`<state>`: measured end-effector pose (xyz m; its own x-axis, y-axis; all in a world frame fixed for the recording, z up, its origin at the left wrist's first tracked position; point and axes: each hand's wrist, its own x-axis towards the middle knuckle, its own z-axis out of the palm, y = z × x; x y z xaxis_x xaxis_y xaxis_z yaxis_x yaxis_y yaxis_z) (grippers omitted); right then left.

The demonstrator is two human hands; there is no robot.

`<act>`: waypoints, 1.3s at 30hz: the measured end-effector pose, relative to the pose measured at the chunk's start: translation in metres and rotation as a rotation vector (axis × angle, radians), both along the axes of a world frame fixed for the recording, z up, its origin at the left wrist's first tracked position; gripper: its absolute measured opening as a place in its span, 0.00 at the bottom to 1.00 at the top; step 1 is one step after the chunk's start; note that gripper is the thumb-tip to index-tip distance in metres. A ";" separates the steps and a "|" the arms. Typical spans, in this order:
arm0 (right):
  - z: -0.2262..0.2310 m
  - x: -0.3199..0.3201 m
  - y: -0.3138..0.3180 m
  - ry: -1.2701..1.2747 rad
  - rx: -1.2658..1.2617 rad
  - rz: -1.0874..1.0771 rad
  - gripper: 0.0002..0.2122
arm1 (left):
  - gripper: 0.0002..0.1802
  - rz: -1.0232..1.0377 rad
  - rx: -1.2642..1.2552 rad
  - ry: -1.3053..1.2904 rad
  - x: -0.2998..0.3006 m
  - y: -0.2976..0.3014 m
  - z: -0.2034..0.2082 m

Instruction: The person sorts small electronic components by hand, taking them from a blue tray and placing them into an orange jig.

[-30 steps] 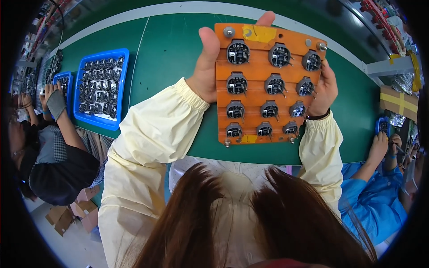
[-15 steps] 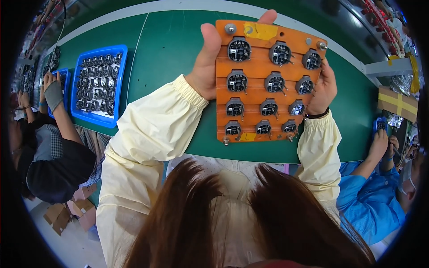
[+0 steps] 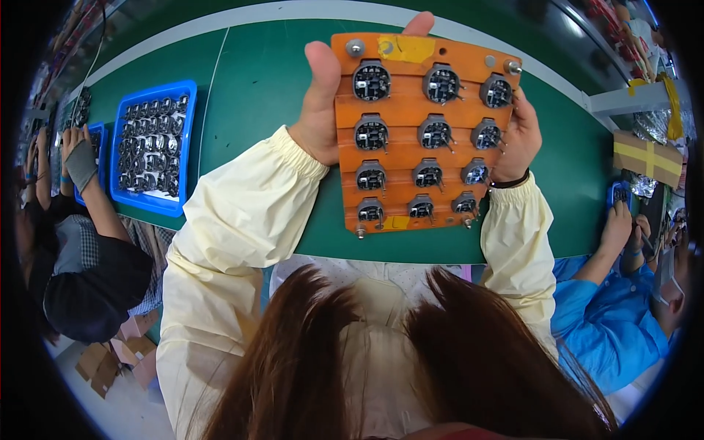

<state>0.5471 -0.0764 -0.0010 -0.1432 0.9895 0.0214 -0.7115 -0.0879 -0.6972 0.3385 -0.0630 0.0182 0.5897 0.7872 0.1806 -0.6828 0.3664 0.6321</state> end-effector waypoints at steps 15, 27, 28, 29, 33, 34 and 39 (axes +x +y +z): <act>0.000 -0.004 0.006 0.188 0.083 0.179 0.18 | 0.61 -0.021 0.007 -0.067 -0.001 0.003 -0.005; 0.001 -0.005 0.008 0.236 0.064 0.251 0.18 | 0.60 -0.001 -0.005 -0.079 0.000 0.000 -0.005; 0.002 -0.004 0.008 0.251 0.085 0.286 0.18 | 0.60 -0.005 -0.005 -0.081 -0.001 0.001 -0.006; 0.002 -0.004 0.008 0.266 0.107 0.320 0.18 | 0.60 -0.018 -0.001 -0.099 -0.002 0.003 -0.008; 0.000 -0.003 0.009 0.221 0.091 0.270 0.18 | 0.60 -0.022 -0.003 -0.075 -0.003 0.003 -0.005; 0.000 -0.003 0.009 0.196 0.074 0.245 0.18 | 0.60 -0.027 -0.003 -0.077 -0.002 0.003 -0.005; 0.001 -0.006 0.009 0.149 0.041 0.202 0.18 | 0.60 -0.042 0.002 -0.106 -0.003 0.004 -0.007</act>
<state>0.5409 -0.0675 -0.0002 -0.3301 0.9389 0.0970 -0.7774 -0.2121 -0.5922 0.3353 -0.0595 0.0115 0.5995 0.7618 0.2455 -0.7301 0.3948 0.5577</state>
